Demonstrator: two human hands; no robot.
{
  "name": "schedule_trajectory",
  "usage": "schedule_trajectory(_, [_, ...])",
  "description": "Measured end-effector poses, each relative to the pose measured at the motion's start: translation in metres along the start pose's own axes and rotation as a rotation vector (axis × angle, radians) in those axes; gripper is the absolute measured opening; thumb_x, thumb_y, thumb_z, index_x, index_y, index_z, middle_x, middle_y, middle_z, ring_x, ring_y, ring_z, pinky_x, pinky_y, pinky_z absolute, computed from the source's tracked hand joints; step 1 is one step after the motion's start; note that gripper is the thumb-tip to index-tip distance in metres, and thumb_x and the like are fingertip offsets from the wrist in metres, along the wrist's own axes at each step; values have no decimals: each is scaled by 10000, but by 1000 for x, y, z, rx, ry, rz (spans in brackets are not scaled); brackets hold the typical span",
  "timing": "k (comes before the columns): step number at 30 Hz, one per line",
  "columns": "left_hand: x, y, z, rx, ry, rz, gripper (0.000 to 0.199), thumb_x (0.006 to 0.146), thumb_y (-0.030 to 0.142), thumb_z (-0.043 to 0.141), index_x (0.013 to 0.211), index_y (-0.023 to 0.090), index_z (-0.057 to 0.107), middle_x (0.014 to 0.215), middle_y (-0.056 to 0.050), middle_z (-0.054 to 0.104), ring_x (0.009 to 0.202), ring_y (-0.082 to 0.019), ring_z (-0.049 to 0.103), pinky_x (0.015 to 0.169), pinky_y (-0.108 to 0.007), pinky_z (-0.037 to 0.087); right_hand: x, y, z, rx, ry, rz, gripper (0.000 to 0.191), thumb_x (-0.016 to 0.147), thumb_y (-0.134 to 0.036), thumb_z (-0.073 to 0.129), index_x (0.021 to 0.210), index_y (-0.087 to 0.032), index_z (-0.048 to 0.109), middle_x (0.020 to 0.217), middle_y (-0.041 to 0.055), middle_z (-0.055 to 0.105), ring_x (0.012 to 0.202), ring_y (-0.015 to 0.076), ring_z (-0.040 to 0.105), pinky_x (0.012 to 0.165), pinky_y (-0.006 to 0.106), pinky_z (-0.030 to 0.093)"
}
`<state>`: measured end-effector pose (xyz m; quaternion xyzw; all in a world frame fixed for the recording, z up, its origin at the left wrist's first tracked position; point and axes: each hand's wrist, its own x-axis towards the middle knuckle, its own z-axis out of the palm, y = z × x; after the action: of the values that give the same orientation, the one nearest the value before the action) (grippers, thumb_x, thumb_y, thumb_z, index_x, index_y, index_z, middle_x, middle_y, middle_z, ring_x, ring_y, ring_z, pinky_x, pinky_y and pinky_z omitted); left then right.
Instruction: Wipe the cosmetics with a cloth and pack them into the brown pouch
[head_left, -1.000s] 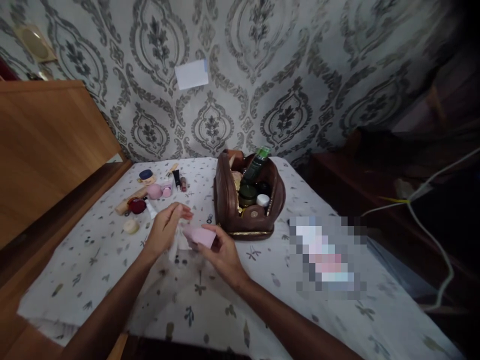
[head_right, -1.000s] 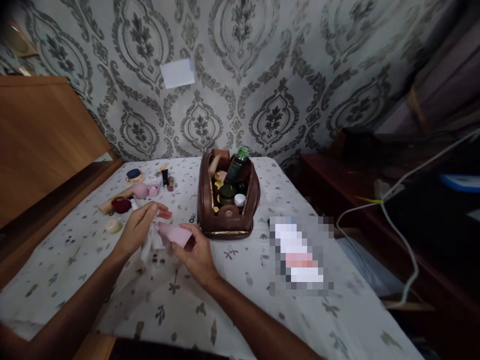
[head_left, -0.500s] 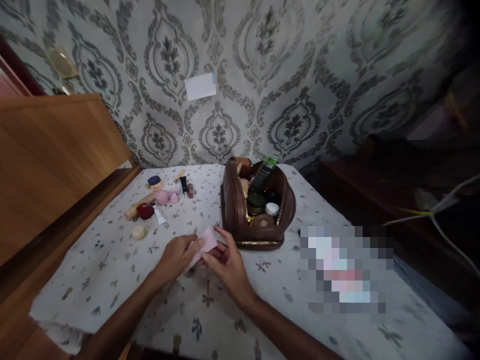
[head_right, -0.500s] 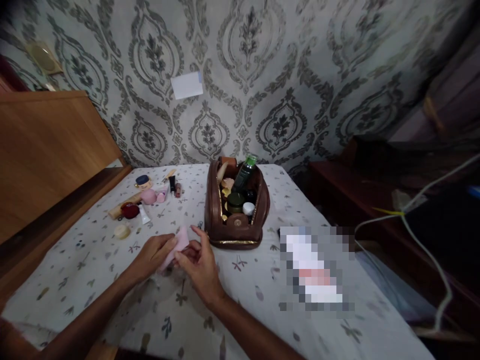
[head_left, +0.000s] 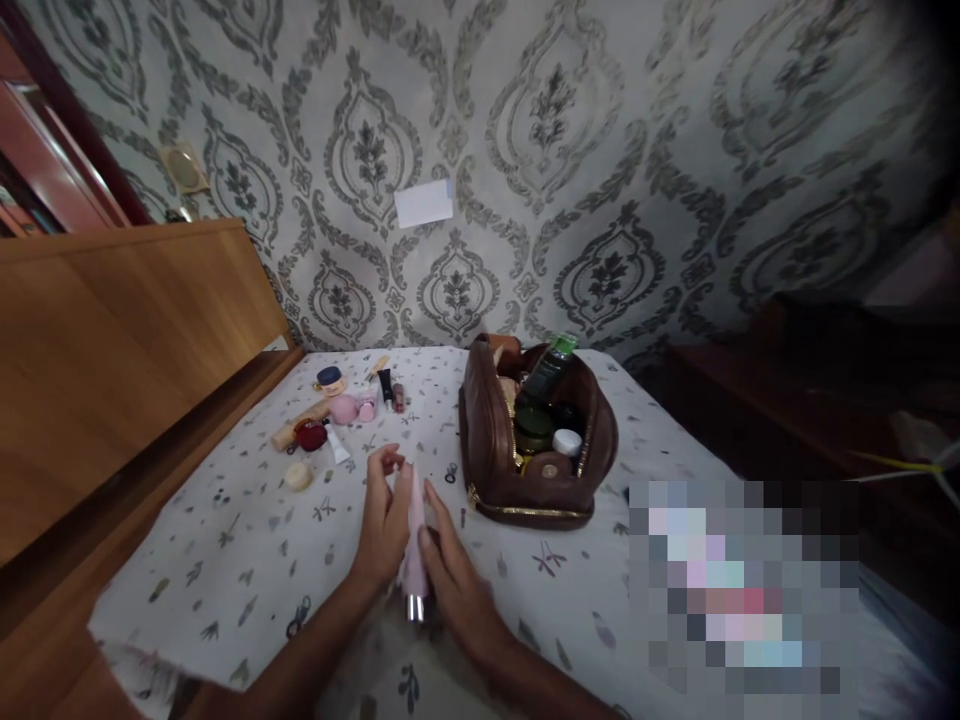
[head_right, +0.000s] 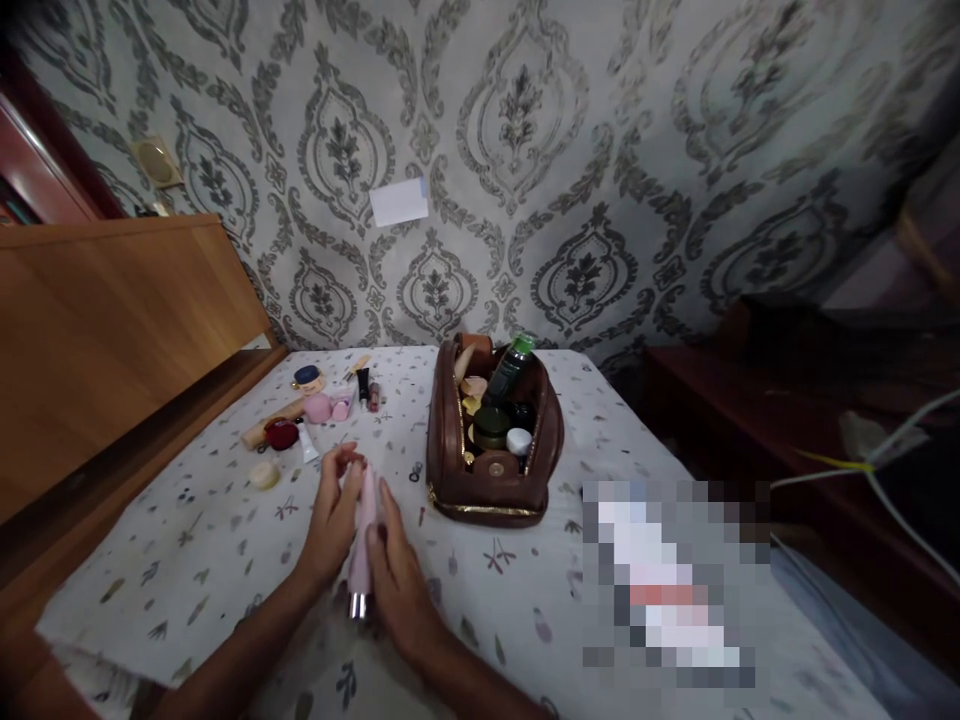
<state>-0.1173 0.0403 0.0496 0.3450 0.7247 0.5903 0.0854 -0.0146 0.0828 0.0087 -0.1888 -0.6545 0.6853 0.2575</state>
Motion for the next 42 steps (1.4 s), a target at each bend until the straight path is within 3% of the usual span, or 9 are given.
schedule_trajectory(6, [-23, -12, 6, 274, -260, 392, 500, 940, 335, 458, 1408, 216, 327, 1515, -145, 295, 1429, -261, 235, 1156, -496, 211, 9, 13, -8, 334, 157, 158, 609, 802, -666, 549, 1229, -238, 626, 1151, 100, 681, 1025, 234, 640, 831, 352, 541])
schedule_trajectory(11, [16, -7, -7, 264, -133, 266, 301, 954, 366, 389, 1129, 174, 540, 1169, -106, 574, 1133, -233, 531, 953, -396, 420, 5, -6, -8, 497, -99, 257, 574, 796, -609, 607, 1203, -204, 618, 703, 17, 662, 429, 102, 527, 359, 194, 372])
schedule_trajectory(16, [45, 1, -16, -1, -203, 38, 416, 880, 509, 492, 614, 204, 396, 525, 76, 334, 502, -93, 386, 510, -222, 332, 3, -16, -9, 529, -148, 319, 673, 741, -586, 675, 1263, -173, 573, 732, 25, 659, 453, 98, 535, 344, 178, 361])
schedule_trajectory(23, [36, -9, -2, -215, 44, -324, 538, 872, 665, 372, 980, 181, 580, 890, -74, 674, 779, -195, 658, 614, -283, 508, 9, -3, -9, 281, 69, 89, 487, 717, -412, 723, 1146, -193, 654, 880, 32, 673, 679, 150, 597, 573, 255, 498])
schedule_trajectory(26, [24, -16, 4, -102, 38, -292, 619, 832, 617, 528, 1280, 194, 476, 1210, -111, 613, 1086, -221, 604, 791, -279, 518, 9, -4, -11, 79, 179, -52, 470, 708, -279, 704, 1168, -205, 640, 1114, 61, 668, 992, 223, 610, 910, 372, 484])
schedule_trajectory(30, [21, -20, 9, -165, -55, -233, 600, 772, 552, 645, 1224, 177, 519, 992, -44, 652, 862, -174, 627, 706, -244, 512, 4, -12, -14, -12, 231, -127, 553, 671, -186, 702, 1216, -231, 622, 1285, 69, 603, 1197, 252, 530, 1078, 420, 353])
schedule_trajectory(33, [31, -17, 6, -249, 12, -232, 453, 808, 567, 581, 1003, 158, 580, 768, 14, 592, 658, -122, 557, 604, -218, 465, 2, -17, -13, 190, 88, -16, 582, 721, -299, 697, 1288, -252, 573, 1168, 69, 654, 944, 222, 647, 791, 340, 524])
schedule_trajectory(36, [40, -13, -3, -181, 114, -179, 403, 856, 566, 508, 931, 173, 555, 699, 43, 539, 615, -114, 512, 595, -218, 440, 3, -18, -11, 453, -48, 165, 621, 739, -414, 684, 1319, -244, 541, 942, 52, 696, 547, 134, 592, 417, 219, 388])
schedule_trajectory(42, [26, -5, -8, 263, -154, 357, 312, 974, 343, 358, 1032, 175, 615, 1097, -76, 657, 1109, -211, 560, 1002, -389, 420, 9, -14, -8, 662, 85, 267, 569, 779, -550, 622, 1252, -235, 592, 988, 58, 698, 664, 152, 627, 419, 207, 401])
